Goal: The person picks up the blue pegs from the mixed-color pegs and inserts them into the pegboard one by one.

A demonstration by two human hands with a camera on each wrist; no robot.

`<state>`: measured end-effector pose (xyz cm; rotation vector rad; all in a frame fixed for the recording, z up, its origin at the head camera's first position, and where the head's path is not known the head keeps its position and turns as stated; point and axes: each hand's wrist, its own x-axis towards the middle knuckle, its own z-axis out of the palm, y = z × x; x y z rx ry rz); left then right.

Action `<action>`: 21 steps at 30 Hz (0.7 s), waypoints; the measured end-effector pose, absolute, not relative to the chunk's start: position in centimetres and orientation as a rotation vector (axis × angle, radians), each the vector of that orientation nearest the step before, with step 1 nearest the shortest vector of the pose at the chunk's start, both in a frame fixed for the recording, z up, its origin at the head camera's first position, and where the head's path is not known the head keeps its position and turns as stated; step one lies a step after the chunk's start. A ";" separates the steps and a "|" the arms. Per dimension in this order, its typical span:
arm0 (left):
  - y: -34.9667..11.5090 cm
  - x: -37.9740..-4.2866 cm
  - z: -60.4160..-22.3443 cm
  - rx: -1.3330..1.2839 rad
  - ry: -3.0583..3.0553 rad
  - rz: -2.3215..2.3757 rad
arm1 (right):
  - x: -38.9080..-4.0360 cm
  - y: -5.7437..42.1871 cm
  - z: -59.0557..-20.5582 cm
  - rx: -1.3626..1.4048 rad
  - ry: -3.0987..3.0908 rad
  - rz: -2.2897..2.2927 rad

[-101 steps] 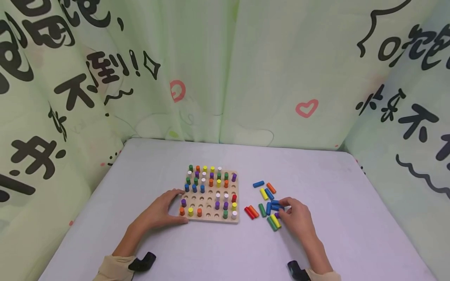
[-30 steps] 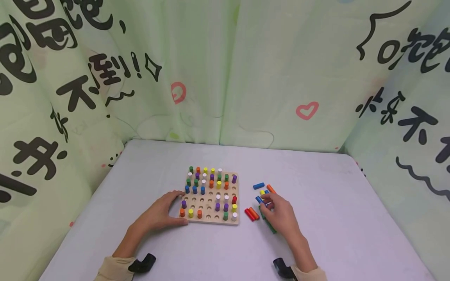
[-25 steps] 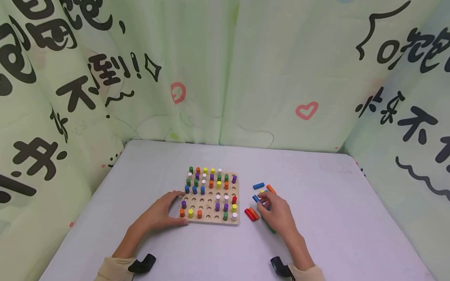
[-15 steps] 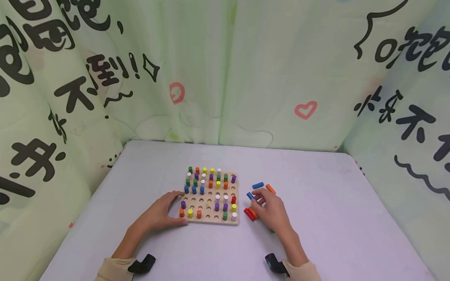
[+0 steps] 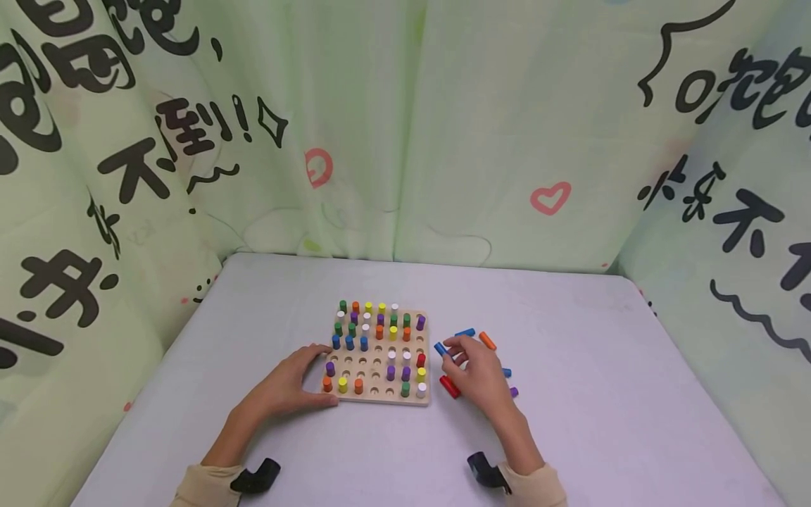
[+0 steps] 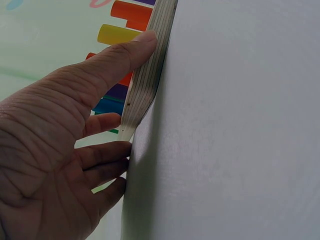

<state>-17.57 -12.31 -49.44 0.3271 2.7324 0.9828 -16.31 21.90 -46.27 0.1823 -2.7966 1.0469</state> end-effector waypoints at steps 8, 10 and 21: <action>-12.4 -17.5 -49.5 0.328 2.731 0.990 | -16.5 21.0 -45.8 0.187 -2.795 1.060; -12.4 -17.6 -49.6 0.326 2.736 0.988 | -16.5 20.7 -45.7 0.191 -2.792 1.059; -12.4 -17.8 -49.8 0.323 2.744 0.992 | -16.9 19.6 -45.6 0.206 -2.799 1.068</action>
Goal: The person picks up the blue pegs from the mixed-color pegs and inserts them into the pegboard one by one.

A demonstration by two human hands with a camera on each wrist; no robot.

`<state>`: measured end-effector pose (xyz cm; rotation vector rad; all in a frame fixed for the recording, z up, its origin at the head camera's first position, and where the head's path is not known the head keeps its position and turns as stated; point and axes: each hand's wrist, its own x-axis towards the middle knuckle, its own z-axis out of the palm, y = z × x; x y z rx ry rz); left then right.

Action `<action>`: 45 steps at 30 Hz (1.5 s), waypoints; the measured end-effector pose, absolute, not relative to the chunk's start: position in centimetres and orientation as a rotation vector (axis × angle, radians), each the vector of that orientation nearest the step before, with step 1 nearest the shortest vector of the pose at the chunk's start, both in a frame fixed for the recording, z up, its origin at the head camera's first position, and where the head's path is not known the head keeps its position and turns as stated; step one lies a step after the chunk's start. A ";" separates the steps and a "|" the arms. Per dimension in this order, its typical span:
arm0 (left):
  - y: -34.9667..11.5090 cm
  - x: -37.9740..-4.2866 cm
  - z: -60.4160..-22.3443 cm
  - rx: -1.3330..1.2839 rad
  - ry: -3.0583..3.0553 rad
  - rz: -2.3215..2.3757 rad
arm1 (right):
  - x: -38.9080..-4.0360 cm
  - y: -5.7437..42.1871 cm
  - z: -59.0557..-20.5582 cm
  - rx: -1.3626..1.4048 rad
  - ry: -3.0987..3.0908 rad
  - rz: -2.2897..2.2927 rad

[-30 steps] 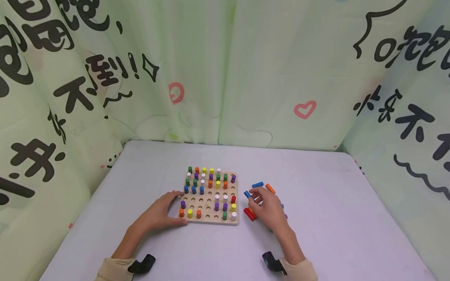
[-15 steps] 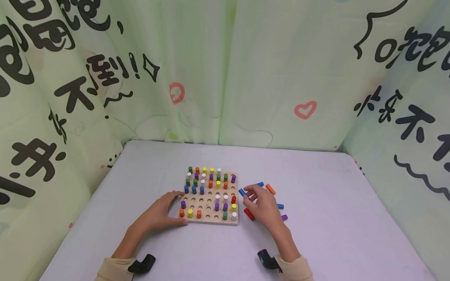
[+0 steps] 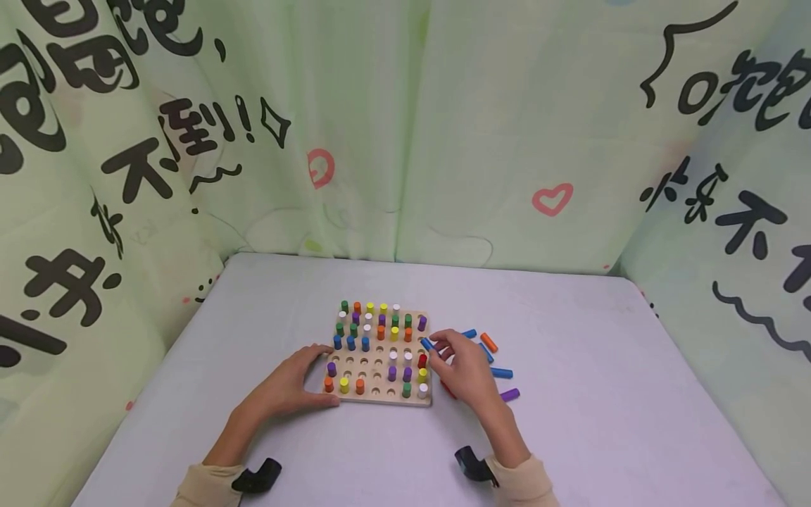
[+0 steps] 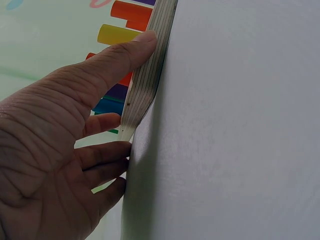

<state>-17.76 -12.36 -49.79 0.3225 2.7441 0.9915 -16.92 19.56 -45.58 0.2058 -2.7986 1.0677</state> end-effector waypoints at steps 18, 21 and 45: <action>-12.3 -17.7 -49.4 0.333 2.736 0.975 | -17.2 18.4 -45.3 0.231 -2.778 1.101; -12.4 -17.6 -49.4 0.337 2.736 0.977 | -17.4 18.0 -45.3 0.221 -2.790 1.111; -12.4 -17.8 -49.8 0.358 2.736 0.977 | -18.3 15.7 -45.8 0.274 -2.741 1.202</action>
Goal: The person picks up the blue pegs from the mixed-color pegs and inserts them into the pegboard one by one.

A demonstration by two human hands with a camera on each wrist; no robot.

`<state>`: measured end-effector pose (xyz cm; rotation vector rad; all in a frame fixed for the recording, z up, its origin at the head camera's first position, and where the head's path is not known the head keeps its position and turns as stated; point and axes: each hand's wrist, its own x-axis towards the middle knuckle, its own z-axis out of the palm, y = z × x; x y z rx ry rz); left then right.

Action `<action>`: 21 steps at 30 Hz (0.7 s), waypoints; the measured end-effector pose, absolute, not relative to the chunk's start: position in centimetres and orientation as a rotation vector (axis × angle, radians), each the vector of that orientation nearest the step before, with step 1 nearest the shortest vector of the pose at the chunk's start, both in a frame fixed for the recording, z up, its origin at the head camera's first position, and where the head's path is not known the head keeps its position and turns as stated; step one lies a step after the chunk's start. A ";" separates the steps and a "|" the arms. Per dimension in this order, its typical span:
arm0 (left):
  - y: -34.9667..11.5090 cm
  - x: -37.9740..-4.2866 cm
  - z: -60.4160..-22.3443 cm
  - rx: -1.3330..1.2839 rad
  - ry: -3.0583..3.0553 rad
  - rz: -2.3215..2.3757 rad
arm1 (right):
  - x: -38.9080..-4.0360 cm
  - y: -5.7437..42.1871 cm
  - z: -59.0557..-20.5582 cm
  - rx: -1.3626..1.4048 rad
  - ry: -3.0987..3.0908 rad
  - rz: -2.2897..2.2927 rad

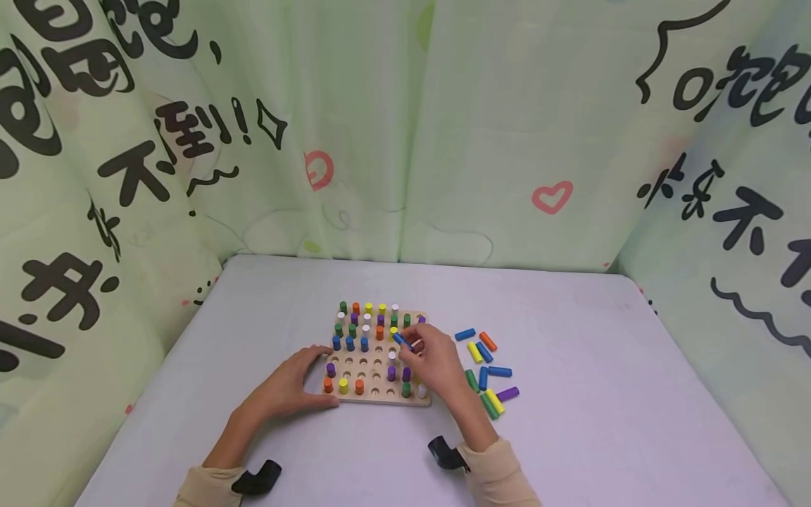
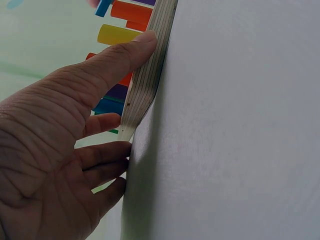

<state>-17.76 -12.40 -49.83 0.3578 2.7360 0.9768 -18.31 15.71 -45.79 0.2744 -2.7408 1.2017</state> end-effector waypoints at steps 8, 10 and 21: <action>-12.4 -17.8 -49.9 0.352 2.740 0.965 | -18.7 14.9 -45.9 0.288 -2.728 1.209; -12.5 -17.8 -49.8 0.352 2.739 0.968 | -18.7 14.8 -45.9 0.293 -2.729 1.210; -12.4 -17.8 -49.8 0.325 2.735 0.964 | -19.2 14.0 -46.1 0.288 -2.756 1.193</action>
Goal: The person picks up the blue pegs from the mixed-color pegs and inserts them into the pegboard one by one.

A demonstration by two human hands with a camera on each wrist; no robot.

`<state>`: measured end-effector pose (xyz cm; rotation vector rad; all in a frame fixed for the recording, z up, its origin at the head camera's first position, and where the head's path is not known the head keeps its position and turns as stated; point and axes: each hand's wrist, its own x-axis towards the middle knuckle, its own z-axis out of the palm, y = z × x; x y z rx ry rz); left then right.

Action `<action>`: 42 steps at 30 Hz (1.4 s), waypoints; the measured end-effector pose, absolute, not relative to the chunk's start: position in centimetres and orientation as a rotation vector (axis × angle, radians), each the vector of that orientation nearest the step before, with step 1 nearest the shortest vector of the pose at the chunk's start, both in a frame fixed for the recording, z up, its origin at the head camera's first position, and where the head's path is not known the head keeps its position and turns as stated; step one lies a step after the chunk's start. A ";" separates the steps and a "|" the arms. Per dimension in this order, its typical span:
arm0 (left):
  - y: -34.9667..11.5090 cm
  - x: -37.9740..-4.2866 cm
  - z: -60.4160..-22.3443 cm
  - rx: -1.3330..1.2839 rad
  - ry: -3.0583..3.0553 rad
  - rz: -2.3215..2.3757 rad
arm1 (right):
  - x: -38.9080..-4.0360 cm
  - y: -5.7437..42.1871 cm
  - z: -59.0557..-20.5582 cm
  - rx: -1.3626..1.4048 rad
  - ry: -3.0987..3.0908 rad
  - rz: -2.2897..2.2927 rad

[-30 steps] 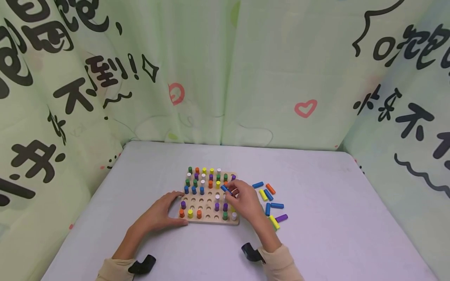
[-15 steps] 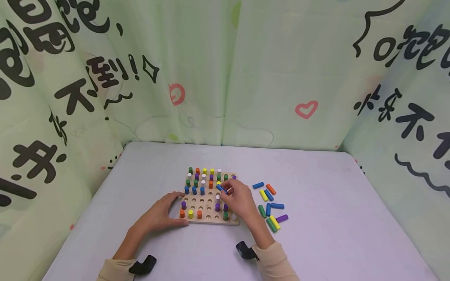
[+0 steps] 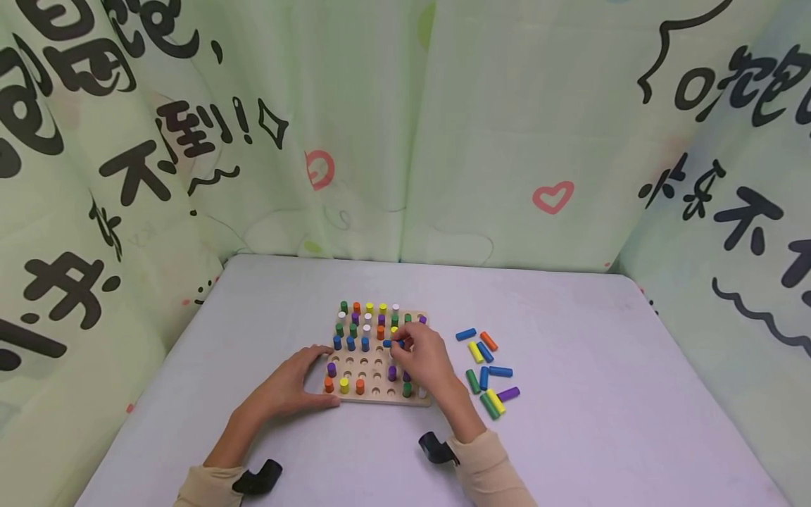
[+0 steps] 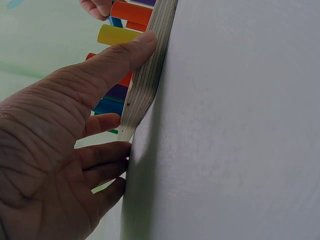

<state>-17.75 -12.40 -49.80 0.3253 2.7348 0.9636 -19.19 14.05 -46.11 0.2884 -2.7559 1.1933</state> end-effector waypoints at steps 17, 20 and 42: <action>-12.4 -17.6 -49.5 0.337 2.739 0.955 | -20.0 13.0 -47.0 0.338 -2.756 1.233; -12.4 -17.6 -49.4 0.337 2.734 0.961 | -20.1 12.8 -47.0 0.349 -2.763 1.219; -12.1 -17.7 -49.5 0.300 2.735 0.959 | -19.9 12.1 -46.8 0.365 -2.741 1.242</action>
